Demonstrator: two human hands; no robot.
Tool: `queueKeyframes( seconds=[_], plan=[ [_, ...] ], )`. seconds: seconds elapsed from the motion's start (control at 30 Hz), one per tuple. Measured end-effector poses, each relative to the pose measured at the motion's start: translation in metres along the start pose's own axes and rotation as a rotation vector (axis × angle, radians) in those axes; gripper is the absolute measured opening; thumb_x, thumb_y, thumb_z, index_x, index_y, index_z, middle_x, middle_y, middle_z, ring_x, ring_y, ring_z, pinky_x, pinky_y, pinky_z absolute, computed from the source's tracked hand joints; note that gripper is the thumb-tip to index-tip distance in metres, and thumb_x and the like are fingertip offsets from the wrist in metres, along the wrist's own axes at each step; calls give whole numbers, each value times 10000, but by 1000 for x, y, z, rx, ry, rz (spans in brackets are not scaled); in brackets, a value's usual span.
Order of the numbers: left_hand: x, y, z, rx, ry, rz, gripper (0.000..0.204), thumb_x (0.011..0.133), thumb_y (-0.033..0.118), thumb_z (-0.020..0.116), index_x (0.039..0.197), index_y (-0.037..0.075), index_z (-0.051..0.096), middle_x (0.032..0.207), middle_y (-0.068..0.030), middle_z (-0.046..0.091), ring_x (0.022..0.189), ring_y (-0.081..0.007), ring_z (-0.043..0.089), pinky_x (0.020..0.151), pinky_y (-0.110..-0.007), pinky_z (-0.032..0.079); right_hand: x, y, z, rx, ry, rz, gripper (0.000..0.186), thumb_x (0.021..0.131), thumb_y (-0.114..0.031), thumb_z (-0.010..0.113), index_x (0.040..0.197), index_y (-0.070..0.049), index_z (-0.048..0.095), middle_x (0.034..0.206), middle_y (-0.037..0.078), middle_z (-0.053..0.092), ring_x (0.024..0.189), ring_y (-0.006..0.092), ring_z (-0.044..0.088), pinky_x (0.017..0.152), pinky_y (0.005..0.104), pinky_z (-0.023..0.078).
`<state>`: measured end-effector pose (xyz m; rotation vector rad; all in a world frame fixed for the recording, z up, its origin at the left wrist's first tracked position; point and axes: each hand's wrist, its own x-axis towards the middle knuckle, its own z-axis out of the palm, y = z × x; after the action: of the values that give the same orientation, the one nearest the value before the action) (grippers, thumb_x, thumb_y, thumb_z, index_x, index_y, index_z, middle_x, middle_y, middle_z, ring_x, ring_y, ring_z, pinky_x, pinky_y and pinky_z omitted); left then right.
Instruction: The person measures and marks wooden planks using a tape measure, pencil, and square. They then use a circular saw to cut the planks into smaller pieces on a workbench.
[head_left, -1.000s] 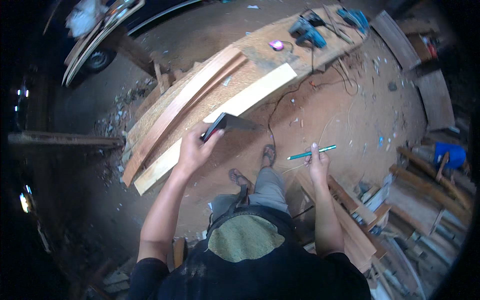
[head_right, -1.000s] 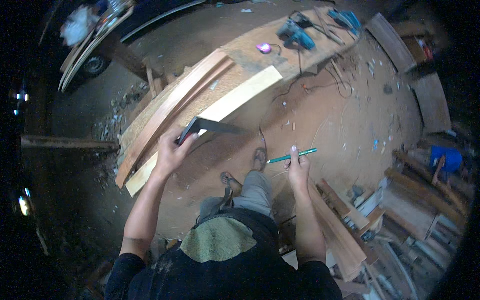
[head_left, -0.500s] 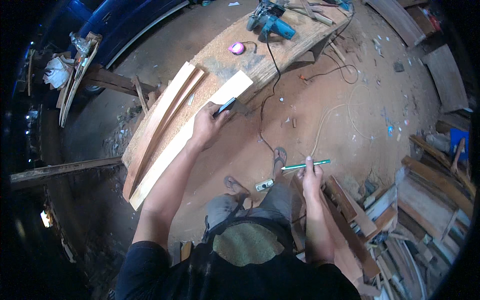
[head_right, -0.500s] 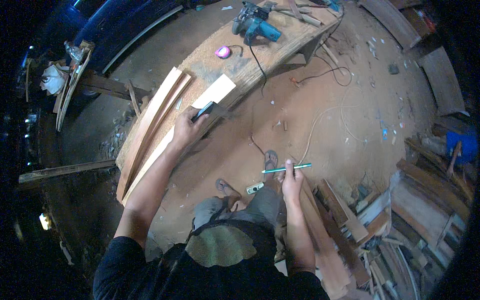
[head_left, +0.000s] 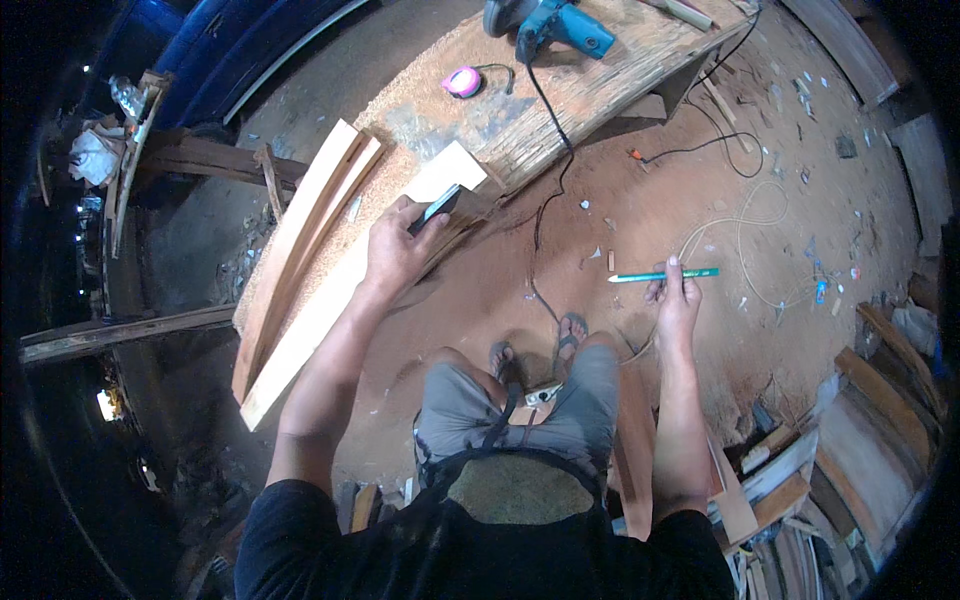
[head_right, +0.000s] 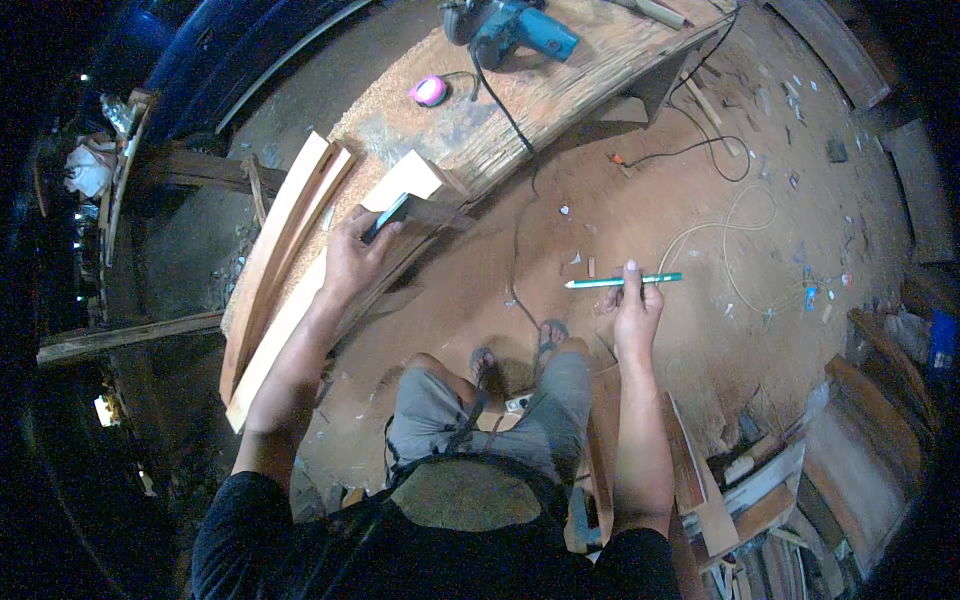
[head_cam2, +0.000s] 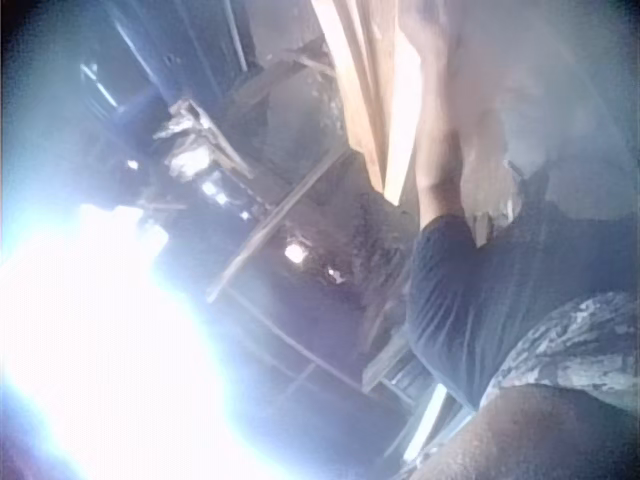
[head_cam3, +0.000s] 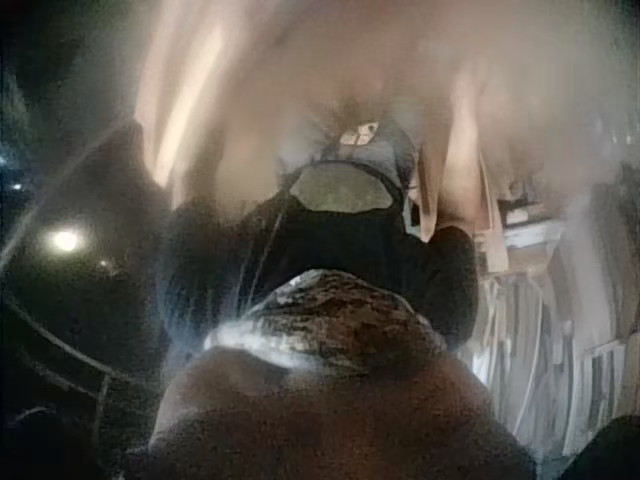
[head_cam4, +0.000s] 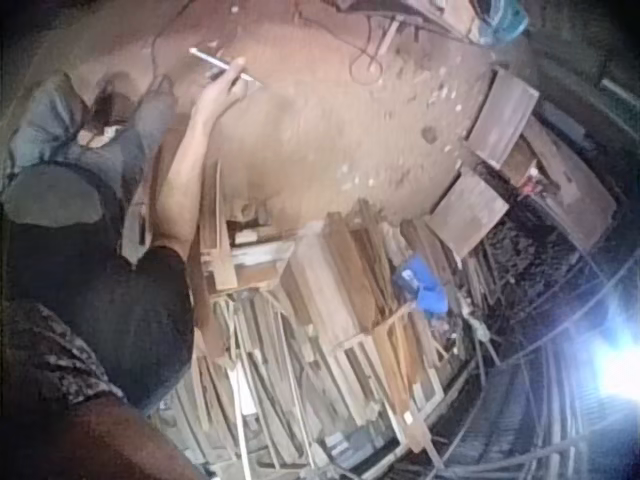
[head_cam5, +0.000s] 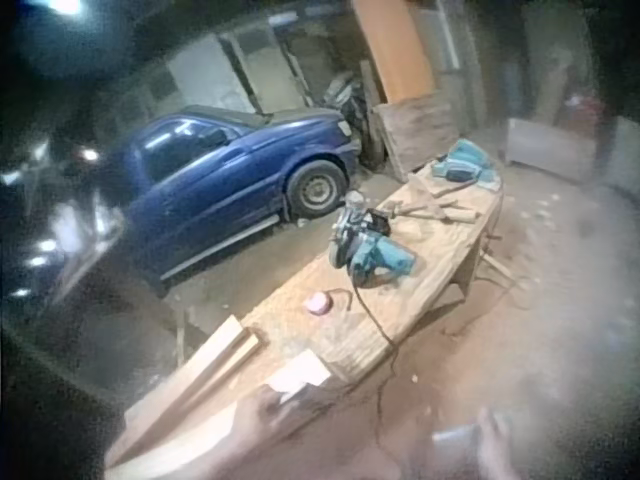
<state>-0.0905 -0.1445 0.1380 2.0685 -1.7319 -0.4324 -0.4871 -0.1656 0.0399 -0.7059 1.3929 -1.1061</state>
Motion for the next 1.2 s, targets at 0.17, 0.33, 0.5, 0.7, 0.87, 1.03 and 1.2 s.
queueKeyframes(
  seconds=[0.17, 0.33, 0.5, 0.7, 0.87, 1.03, 1.2],
  plan=[
    [3, -9, 16, 24, 40, 53, 241, 917, 206, 759, 1017, -13, 763, 844, -161, 667, 790, -296, 650, 731, -391, 499, 62, 49, 36, 107, -98, -116, 381, 1058, -396, 603, 914, -48, 655, 664, 8, 569, 580, 97, 535, 550, 270, 414],
    [1, -37, 35, 43, 141, 99, 231, 900, 192, 793, 959, -26, 748, 811, -89, 672, 785, -162, 628, 717, -327, 483, 100, 97, 83, 196, -197, -202, 403, 1054, -421, 603, 913, -46, 651, 666, 10, 581, 573, 103, 562, 521, 256, 422],
    [0, -43, 53, -21, 267, 117, 233, 912, 210, 795, 960, -9, 732, 801, 15, 660, 753, -61, 563, 697, -258, 462, 127, 143, 99, 294, -289, -352, 399, 1045, -444, 607, 921, -67, 657, 665, 2, 592, 566, 89, 574, 466, 233, 411],
    [-1, -43, 66, -2, 385, 200, 375, 872, 316, 788, 1000, -35, 754, 779, -113, 722, 717, -142, 656, 692, -327, 521, 135, 183, 105, 358, -288, -360, 391, 1033, -452, 623, 906, -86, 672, 646, -9, 600, 540, 79, 569, 457, 222, 382],
    [2, -43, 63, 31, 336, 164, 254, 896, 219, 806, 981, -12, 742, 817, -3, 698, 730, -61, 588, 685, -249, 483, 130, 189, 107, 410, -266, -322, 382, 1033, -441, 628, 898, -87, 676, 638, -10, 599, 537, 78, 565, 476, 226, 383],
    [1, -46, 70, -40, 373, 214, 237, 900, 223, 806, 956, 3, 737, 802, 8, 687, 722, -48, 584, 680, -241, 477, 131, 191, 118, 465, -323, -352, 387, 1037, -427, 626, 907, -67, 685, 663, 7, 600, 572, 89, 562, 523, 256, 431],
    [1, -45, 71, -42, 368, 174, 345, 886, 306, 812, 980, -19, 748, 827, -43, 720, 774, -82, 637, 755, -278, 535, 118, 181, 129, 459, -382, -314, 398, 1041, -421, 620, 917, -50, 688, 681, 7, 601, 596, 91, 569, 543, 254, 448]
  ],
)
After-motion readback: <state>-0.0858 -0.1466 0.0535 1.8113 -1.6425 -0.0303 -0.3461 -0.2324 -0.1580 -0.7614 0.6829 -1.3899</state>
